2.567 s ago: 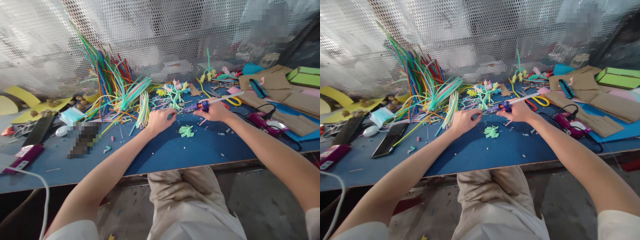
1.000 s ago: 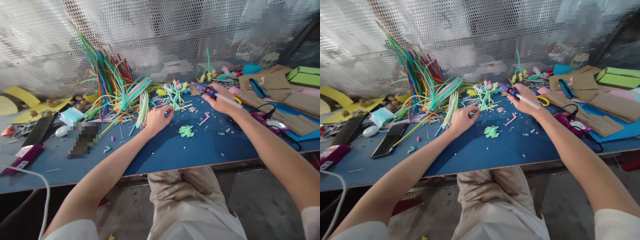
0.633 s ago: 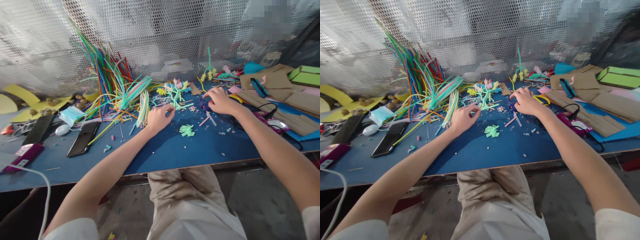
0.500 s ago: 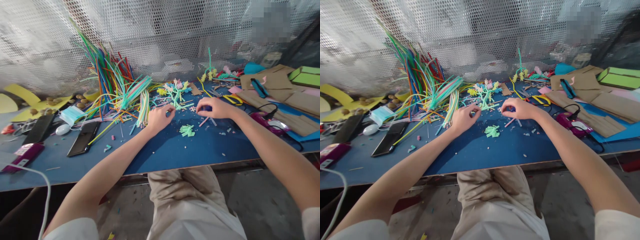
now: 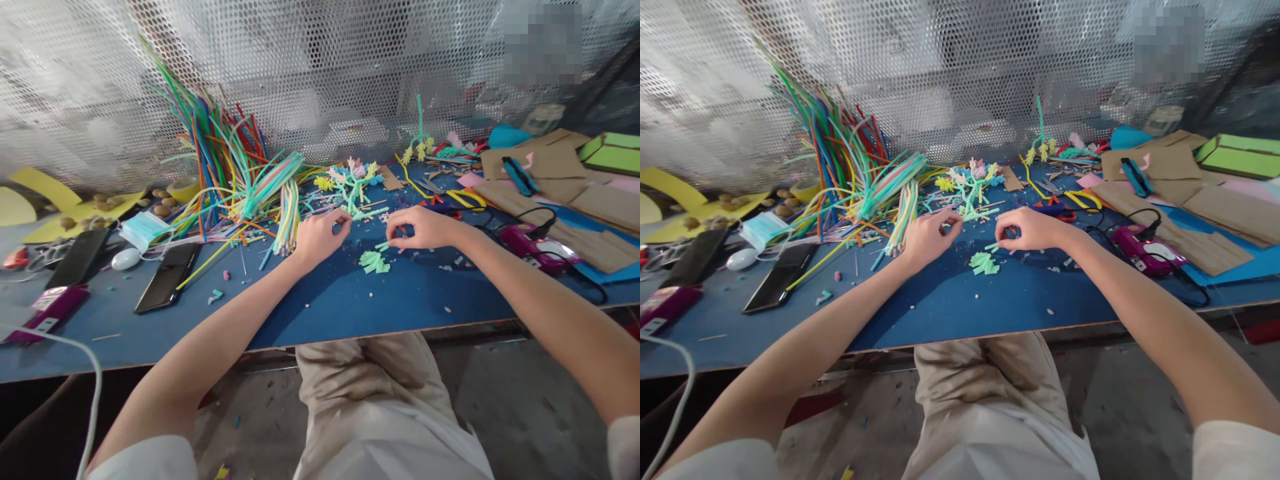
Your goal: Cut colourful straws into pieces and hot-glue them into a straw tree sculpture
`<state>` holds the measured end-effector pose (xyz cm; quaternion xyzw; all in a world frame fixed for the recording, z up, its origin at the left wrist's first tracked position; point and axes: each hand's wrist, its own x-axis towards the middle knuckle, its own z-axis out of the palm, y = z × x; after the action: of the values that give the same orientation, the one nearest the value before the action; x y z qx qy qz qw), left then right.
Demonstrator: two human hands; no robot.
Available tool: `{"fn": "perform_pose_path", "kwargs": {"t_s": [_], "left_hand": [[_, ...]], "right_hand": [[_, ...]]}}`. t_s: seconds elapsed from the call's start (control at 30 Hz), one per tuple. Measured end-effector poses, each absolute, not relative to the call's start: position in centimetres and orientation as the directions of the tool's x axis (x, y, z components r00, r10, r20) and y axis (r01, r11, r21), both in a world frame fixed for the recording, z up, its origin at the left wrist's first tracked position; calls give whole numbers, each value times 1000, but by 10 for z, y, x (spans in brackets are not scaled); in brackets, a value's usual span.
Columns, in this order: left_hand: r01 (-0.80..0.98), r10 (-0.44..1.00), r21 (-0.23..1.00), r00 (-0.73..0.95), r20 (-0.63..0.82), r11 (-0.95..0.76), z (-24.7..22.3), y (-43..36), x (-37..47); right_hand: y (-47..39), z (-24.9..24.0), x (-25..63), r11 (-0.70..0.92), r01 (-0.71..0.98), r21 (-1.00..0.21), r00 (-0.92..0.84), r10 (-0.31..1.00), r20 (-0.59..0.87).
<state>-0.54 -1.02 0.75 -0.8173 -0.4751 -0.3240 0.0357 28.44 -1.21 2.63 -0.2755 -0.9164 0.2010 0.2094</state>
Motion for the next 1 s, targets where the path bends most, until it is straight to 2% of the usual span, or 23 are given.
{"fn": "perform_pose_path", "kwargs": {"t_s": [0.17,0.4,0.63,0.8,1.0], "left_hand": [[799,754,250,340,563,-547,7,-11,-5],[802,759,258,328,562,-538,6,-12,-3],[812,741,188,376,557,-553,6,-16,-1],[809,691,78,443,571,-583,7,-21,1],[751,624,22,532,573,-660,9,-24,2]], "right_hand": [[-14,30,286,781,432,-450,-615,621,487],[-16,24,279,786,398,-473,-630,609,482],[-17,24,270,795,564,-223,-493,540,682],[-16,21,266,795,534,-288,-468,561,682],[-16,20,265,784,499,-370,-504,610,611]]}}
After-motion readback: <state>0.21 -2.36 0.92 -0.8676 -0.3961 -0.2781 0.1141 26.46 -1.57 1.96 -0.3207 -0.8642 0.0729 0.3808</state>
